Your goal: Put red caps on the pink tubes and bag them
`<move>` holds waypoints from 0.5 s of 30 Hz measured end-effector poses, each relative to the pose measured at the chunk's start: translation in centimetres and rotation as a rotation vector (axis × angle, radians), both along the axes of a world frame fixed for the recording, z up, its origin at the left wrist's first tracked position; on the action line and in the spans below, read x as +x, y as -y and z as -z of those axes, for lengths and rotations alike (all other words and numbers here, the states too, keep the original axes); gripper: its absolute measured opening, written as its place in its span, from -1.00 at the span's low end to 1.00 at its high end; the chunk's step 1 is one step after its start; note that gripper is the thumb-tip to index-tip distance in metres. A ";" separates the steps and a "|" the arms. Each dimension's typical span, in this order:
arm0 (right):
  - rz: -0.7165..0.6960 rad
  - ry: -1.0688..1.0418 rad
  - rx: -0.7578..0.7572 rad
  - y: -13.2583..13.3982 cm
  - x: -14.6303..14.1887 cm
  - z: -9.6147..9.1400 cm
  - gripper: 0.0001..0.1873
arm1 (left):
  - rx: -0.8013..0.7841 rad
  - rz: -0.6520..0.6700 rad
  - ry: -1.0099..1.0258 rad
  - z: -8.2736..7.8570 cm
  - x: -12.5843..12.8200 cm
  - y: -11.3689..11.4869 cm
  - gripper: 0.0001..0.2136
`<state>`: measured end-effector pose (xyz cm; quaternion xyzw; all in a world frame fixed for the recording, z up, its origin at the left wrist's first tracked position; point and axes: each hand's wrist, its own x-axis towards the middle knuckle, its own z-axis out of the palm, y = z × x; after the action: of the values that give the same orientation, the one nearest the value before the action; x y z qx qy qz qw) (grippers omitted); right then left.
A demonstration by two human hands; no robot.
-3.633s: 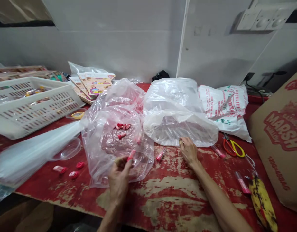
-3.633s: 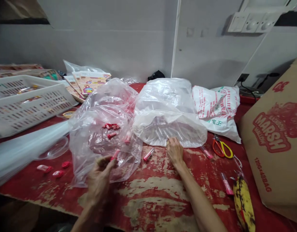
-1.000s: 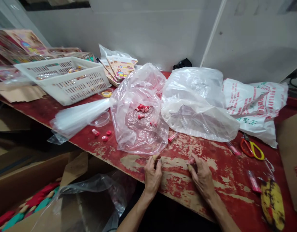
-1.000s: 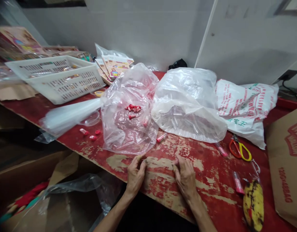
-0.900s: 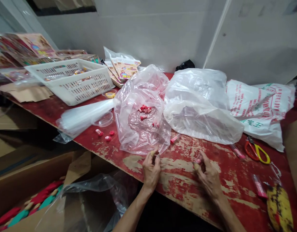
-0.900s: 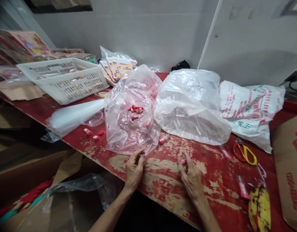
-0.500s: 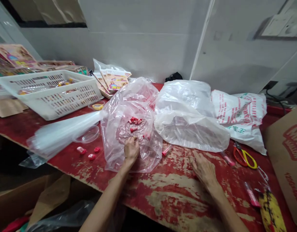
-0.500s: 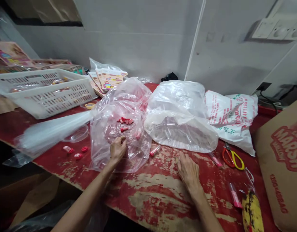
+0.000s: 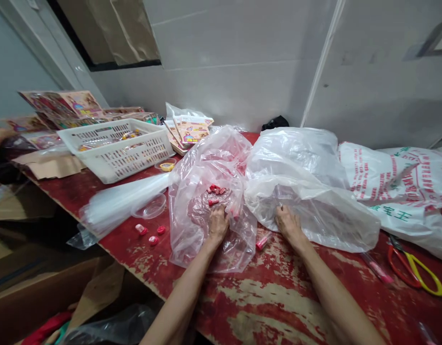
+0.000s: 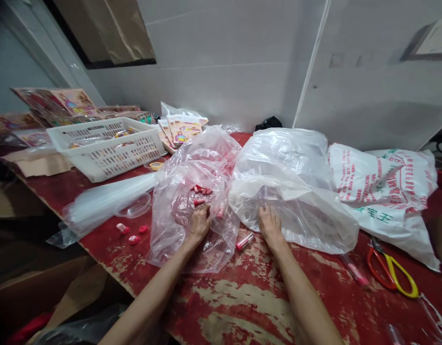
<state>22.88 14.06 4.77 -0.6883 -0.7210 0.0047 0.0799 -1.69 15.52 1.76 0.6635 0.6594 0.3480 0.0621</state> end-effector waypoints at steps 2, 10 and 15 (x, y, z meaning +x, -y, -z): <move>-0.013 -0.017 -0.014 0.1 0.2 0.2 -0.70 | 0.003 0.006 0.041 -0.1 0.4 -0.2 -0.89; -0.059 -0.543 0.004 4.9 1.7 0.3 -0.41 | 0.076 -0.095 0.330 -1.2 0.4 2.9 -0.85; -0.072 -1.151 0.024 10.8 0.4 -0.6 -0.53 | 0.062 -0.093 0.889 -2.6 1.2 11.4 -0.79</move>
<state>23.24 3.28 5.36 -0.5490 -0.5844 0.3729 0.4670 -0.48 4.14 4.33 0.4206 0.5870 0.6213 0.3041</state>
